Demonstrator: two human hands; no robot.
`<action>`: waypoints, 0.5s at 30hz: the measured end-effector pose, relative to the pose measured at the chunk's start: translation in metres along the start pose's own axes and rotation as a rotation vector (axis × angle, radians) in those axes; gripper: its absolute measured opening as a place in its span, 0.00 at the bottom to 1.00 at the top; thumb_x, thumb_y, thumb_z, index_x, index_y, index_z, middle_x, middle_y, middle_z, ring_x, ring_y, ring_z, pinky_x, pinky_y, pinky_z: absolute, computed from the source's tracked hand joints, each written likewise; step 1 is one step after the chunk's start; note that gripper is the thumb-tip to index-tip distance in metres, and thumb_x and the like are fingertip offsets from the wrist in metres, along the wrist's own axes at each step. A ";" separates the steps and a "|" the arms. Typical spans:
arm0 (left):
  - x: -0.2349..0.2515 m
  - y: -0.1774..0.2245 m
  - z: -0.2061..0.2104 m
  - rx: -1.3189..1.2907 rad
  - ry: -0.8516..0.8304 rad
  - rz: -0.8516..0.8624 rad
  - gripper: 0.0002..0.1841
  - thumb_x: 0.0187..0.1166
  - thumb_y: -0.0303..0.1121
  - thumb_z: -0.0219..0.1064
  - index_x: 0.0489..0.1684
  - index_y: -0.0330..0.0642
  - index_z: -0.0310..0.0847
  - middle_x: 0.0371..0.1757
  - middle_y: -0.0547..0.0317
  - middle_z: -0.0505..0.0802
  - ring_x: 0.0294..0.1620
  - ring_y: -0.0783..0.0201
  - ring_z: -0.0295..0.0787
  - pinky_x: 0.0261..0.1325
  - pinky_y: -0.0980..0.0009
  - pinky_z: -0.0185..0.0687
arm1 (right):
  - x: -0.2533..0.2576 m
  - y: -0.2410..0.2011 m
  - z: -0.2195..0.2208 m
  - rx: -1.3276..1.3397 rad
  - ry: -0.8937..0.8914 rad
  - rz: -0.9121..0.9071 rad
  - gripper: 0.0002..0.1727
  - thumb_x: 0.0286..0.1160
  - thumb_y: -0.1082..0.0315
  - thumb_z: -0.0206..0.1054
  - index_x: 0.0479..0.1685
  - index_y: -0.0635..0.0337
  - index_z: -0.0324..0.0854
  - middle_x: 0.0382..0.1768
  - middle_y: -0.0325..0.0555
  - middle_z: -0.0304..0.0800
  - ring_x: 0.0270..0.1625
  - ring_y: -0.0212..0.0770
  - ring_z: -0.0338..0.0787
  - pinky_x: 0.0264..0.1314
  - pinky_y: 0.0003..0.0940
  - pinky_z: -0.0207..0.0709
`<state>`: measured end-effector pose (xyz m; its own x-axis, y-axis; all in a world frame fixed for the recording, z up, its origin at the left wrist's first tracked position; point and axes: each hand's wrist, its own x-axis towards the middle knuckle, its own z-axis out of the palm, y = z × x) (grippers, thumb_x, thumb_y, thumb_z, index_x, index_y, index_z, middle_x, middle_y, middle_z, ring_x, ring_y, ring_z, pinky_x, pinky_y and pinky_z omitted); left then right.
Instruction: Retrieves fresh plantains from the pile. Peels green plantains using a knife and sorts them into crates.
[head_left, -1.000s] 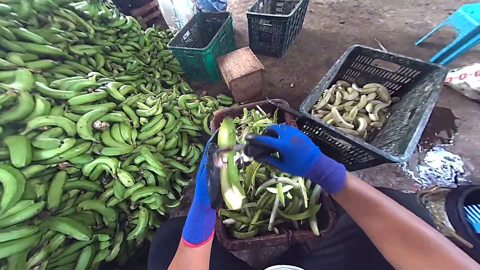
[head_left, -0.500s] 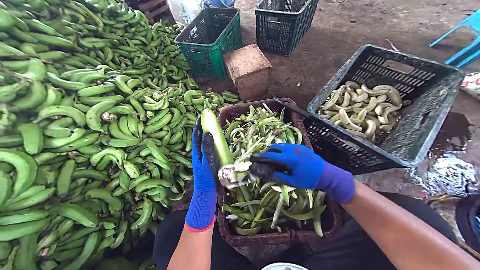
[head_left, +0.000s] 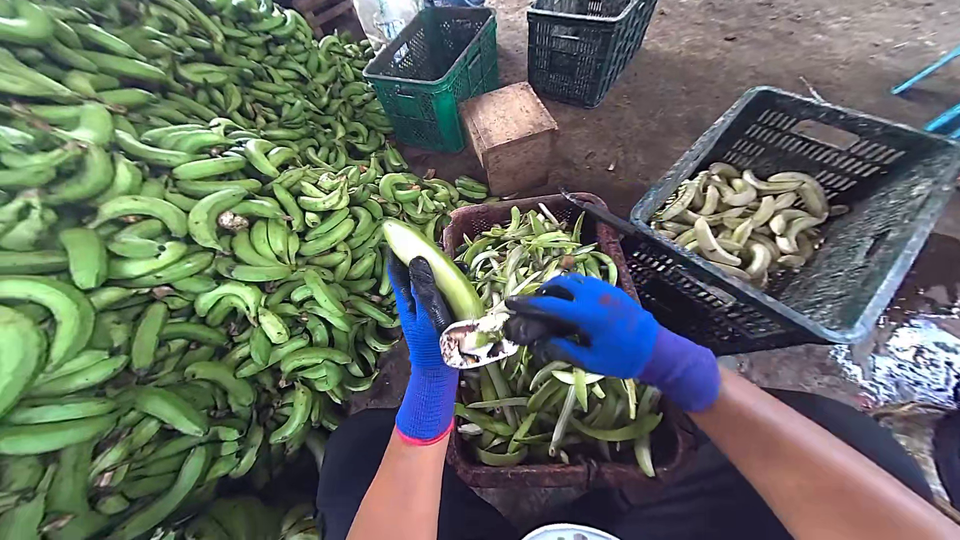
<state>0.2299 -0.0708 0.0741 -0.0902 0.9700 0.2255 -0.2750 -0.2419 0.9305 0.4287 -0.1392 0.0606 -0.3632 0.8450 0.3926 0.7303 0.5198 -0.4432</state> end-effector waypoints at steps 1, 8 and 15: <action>-0.003 0.003 0.001 -0.013 -0.013 -0.001 0.26 0.92 0.32 0.43 0.88 0.42 0.46 0.56 0.67 0.87 0.48 0.79 0.89 0.53 0.79 0.88 | 0.005 0.005 -0.002 -0.022 0.025 -0.006 0.26 0.68 0.52 0.70 0.68 0.45 0.89 0.48 0.54 0.92 0.49 0.57 0.91 0.50 0.58 0.83; -0.016 0.016 -0.008 0.287 -0.730 -0.359 0.28 0.88 0.37 0.48 0.89 0.43 0.56 0.58 0.59 0.89 0.47 0.76 0.89 0.55 0.75 0.87 | 0.025 0.041 -0.045 -0.056 0.183 0.277 0.29 0.78 0.56 0.65 0.80 0.47 0.78 0.62 0.59 0.88 0.64 0.61 0.87 0.65 0.64 0.77; 0.016 -0.016 -0.005 -0.169 0.079 -0.098 0.23 0.95 0.43 0.38 0.83 0.46 0.58 0.58 0.60 0.87 0.53 0.69 0.88 0.55 0.69 0.87 | 0.005 0.005 0.003 -0.066 0.075 0.017 0.28 0.71 0.44 0.67 0.70 0.41 0.88 0.50 0.52 0.92 0.53 0.56 0.90 0.52 0.58 0.82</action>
<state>0.2281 -0.0513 0.0611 -0.1281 0.9860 0.1064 -0.4423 -0.1528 0.8837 0.4285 -0.1320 0.0582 -0.3073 0.8406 0.4460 0.7738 0.4935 -0.3970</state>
